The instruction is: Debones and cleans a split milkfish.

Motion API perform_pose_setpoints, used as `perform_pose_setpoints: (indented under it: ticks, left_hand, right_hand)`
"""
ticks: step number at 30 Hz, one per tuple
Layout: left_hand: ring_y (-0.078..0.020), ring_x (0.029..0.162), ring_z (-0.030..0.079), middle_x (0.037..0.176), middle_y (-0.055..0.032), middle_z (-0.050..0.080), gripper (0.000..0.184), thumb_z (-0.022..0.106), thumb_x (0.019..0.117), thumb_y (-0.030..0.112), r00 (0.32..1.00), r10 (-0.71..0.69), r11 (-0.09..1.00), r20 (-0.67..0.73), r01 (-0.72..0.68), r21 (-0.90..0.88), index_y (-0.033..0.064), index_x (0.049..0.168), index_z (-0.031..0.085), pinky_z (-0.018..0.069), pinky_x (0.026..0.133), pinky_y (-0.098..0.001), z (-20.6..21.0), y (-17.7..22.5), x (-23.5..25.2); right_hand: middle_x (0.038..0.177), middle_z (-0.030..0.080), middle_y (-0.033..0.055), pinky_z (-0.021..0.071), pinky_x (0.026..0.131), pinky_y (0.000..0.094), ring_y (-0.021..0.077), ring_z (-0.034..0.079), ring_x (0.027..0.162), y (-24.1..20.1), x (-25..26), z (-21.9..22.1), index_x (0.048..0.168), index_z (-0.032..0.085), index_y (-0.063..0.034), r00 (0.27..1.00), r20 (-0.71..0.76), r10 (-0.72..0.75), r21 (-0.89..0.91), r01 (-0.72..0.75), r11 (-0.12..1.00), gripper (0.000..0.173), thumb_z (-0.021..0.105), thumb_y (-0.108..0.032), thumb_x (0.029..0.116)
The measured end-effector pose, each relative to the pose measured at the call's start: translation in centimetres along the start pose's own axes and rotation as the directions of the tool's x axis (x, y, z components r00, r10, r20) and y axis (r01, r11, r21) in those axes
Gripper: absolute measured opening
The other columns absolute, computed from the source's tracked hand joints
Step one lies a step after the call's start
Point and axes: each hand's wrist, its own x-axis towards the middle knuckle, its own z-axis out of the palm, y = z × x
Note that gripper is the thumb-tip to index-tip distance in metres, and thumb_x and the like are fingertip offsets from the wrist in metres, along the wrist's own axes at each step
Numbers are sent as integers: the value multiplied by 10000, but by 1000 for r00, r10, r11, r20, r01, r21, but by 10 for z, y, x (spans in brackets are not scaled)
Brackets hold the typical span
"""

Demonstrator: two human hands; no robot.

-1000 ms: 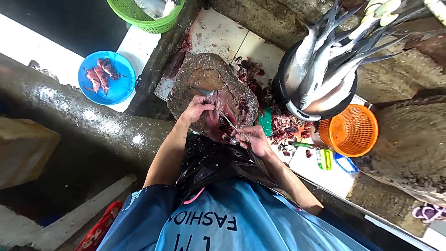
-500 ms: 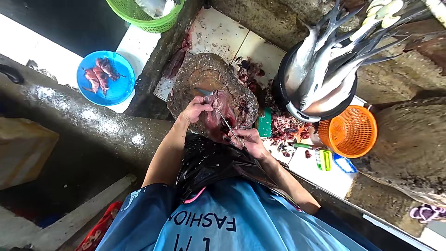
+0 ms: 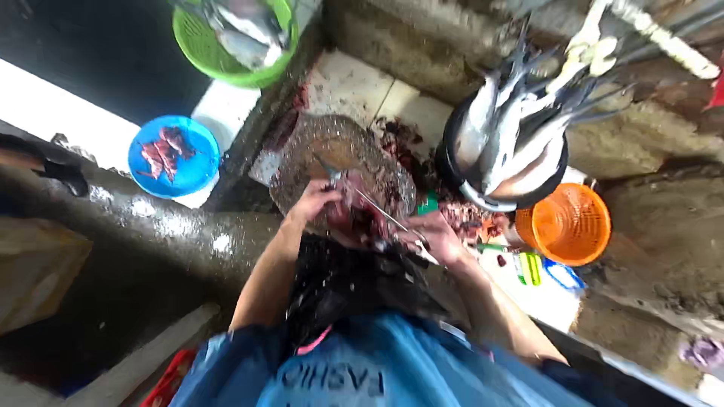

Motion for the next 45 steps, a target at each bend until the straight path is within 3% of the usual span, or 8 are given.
perform_pose_setpoints:
  ticks: [10,16,25,32,35,38,41,45]
  left_hand:
    - [-106,755,696,852,-27,738,100,664,857,86,987,21,981,160,10,-192,48,928,723,602,715,-326,2,-10,-14]
    - [-129,721,703,811,-44,734,78,660,855,150,994,21,885,110,33,-465,93,869,713,604,690,-337,17,-16,-12]
    - [-119,741,710,823,-37,742,79,656,877,132,982,112,841,151,-13,-541,102,862,728,608,719,-328,31,-9,-7]
    - [-111,766,694,879,-31,735,131,636,879,61,968,116,935,222,-31,-354,57,979,721,605,732,-325,27,2,-2]
    - [-129,821,699,931,-56,736,158,643,892,57,973,73,955,217,-5,-297,26,1027,720,607,780,-350,26,-3,-3]
    - [-146,830,706,945,-71,741,179,651,892,72,993,40,963,115,-7,-271,15,1046,723,612,788,-368,28,-6,-11]
    - [-118,818,696,929,-52,741,196,635,882,92,994,78,985,73,-66,-157,12,1037,725,606,776,-357,15,3,-1]
    - [-114,791,698,895,-48,739,172,643,884,101,990,86,990,108,-73,-121,14,1008,725,607,750,-346,11,-1,-4]
  right_hand:
    - [731,682,23,459,518,235,53,530,550,29,-2,33,1024,755,-27,991,120,-63,50,57,997,218,561,-106,965]
    - [1013,755,74,608,858,362,132,713,912,73,0,39,1143,751,-45,927,60,-370,-467,353,811,306,734,-226,897]
    - [1003,746,105,600,805,403,202,710,897,77,9,52,1165,732,-15,798,-40,-601,-693,411,593,388,726,-283,883]
    - [1003,727,125,611,773,424,215,707,901,65,0,50,1194,696,-7,692,-273,-669,-680,354,643,396,677,-314,945]
    - [952,723,48,593,670,328,100,666,745,37,15,17,1193,693,-46,806,-456,-378,-381,207,901,291,603,-242,997]
    - [740,675,38,475,499,294,106,540,537,25,10,-6,946,732,-48,968,-243,56,52,-45,998,307,472,-202,998]
    - [802,725,36,483,517,234,60,564,562,-3,-5,4,986,762,-20,999,38,30,97,-34,995,232,575,-157,970]
    - [745,698,33,471,506,238,63,548,541,1,-11,23,912,748,-21,998,22,51,63,-53,997,247,524,-105,971]
